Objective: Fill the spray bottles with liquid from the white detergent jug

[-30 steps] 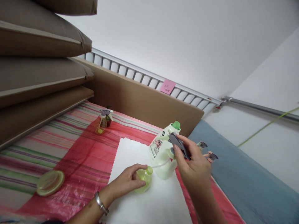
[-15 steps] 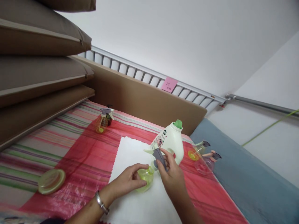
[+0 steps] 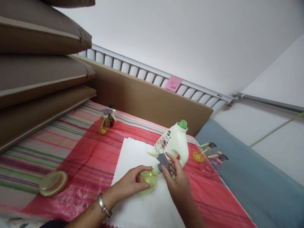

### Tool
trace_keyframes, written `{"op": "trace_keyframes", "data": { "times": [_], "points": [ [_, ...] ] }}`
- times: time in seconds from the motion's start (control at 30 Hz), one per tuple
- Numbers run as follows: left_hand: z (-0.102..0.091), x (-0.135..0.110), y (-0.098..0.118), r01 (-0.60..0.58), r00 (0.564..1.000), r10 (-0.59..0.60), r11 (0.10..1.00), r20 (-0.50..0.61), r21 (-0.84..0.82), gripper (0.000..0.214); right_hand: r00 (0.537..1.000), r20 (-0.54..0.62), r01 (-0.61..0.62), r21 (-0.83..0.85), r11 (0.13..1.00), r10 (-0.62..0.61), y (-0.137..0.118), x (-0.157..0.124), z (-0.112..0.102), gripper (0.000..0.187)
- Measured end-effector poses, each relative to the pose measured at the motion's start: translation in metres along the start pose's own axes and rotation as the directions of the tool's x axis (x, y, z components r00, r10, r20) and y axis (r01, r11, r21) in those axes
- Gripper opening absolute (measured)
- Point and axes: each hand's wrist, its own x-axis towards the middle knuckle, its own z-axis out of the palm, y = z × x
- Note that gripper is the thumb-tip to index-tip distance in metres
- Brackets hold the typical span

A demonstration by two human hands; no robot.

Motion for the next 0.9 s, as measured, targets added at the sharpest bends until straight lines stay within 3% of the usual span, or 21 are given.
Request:
{"op": "trace_keyframes", "data": {
  "times": [0.23, 0.37, 0.53, 0.9],
  "points": [
    [-0.001, 0.003, -0.008, -0.053, 0.999, 0.053, 0.996, 0.001, -0.075, 0.029, 1.000, 0.020, 0.010, -0.051, 0.999, -0.009, 0.003, -0.002, 0.002, 0.040],
    [-0.001, 0.005, -0.012, -0.043, 0.999, 0.043, 0.997, 0.006, -0.068, 0.029, 0.998, 0.064, -0.004, 0.006, 1.000, 0.004, 0.007, -0.001, 0.002, 0.039],
    [0.000, 0.005, -0.012, -0.046, 0.999, 0.046, 0.997, -0.008, -0.060, 0.030, 0.989, 0.141, 0.047, -0.090, 0.995, -0.034, 0.000, 0.001, -0.002, 0.033],
    [0.001, 0.002, -0.003, -0.040, 0.999, 0.041, 0.998, 0.015, -0.042, 0.029, 0.983, 0.164, -0.089, 0.008, 0.996, 0.086, -0.009, 0.014, -0.019, 0.025]
  ]
}}
